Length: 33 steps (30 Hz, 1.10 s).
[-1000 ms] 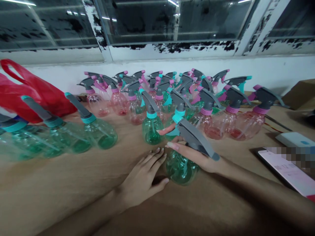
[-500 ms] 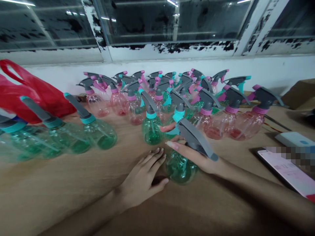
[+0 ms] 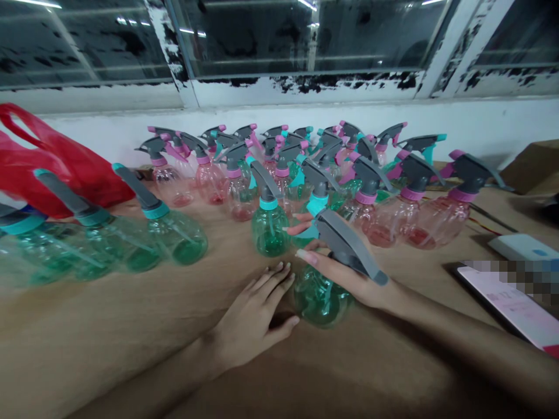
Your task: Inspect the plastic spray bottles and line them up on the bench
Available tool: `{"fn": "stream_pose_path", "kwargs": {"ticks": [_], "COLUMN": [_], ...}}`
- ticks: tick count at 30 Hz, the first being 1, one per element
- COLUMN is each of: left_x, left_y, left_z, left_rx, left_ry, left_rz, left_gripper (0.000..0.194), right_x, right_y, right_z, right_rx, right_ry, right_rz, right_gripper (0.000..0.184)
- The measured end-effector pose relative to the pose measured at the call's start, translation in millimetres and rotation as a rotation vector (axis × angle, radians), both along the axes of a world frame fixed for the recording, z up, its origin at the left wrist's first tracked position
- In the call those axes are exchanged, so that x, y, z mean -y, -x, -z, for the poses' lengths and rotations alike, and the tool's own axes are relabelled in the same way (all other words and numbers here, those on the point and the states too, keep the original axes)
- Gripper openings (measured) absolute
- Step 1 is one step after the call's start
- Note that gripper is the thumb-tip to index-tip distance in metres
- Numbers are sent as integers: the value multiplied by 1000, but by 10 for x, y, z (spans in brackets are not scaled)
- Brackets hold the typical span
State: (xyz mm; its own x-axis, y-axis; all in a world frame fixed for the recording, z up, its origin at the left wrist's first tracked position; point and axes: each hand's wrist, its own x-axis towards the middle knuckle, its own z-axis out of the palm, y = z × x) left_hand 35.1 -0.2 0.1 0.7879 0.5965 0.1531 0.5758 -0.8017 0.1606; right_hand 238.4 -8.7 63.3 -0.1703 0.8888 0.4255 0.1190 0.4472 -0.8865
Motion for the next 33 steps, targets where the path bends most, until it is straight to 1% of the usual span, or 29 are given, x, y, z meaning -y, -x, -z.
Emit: {"fn": "stream_pose_path", "kwargs": {"ticks": [3, 7, 9, 11, 15, 17, 20, 23, 25, 33], "left_x": [4, 4, 1, -2, 1, 3, 3, 4, 7, 6], "left_y": [2, -2, -4, -3, 0, -3, -13, -21, -20, -6], "left_z": [-5, -12, -10, -5, -3, -11, -28, -39, -40, -12], "left_rx": [-11, -14, -8, -2, -10, -18, -25, -7, 3, 5], "left_ry": [9, 15, 14, 16, 28, 30, 35, 31, 28, 9], "left_rz": [-6, -17, -15, -9, -18, -19, -11, -11, -11, -3], "left_gripper": [57, 57, 57, 58, 61, 62, 61, 58, 58, 58], "right_x": [8, 15, 25, 47, 108, 120, 109, 94, 95, 107], "right_y": [-6, -12, -12, -10, -6, -8, -8, 1, 9, 10], "right_z": [-4, -14, -30, -58, -126, -135, -102, -54, -38, -37], "right_rx": [8, 45, 71, 122, 206, 218, 160, 86, 72, 60], "right_ry": [3, 26, 11, -14, -59, -61, -18, 3, 14, 32], "right_rz": [-13, -14, -1, 41, 133, 117, 40, 9, 7, 21], "right_gripper": [28, 22, 18, 13, 20, 17, 5, 17, 22, 27]}}
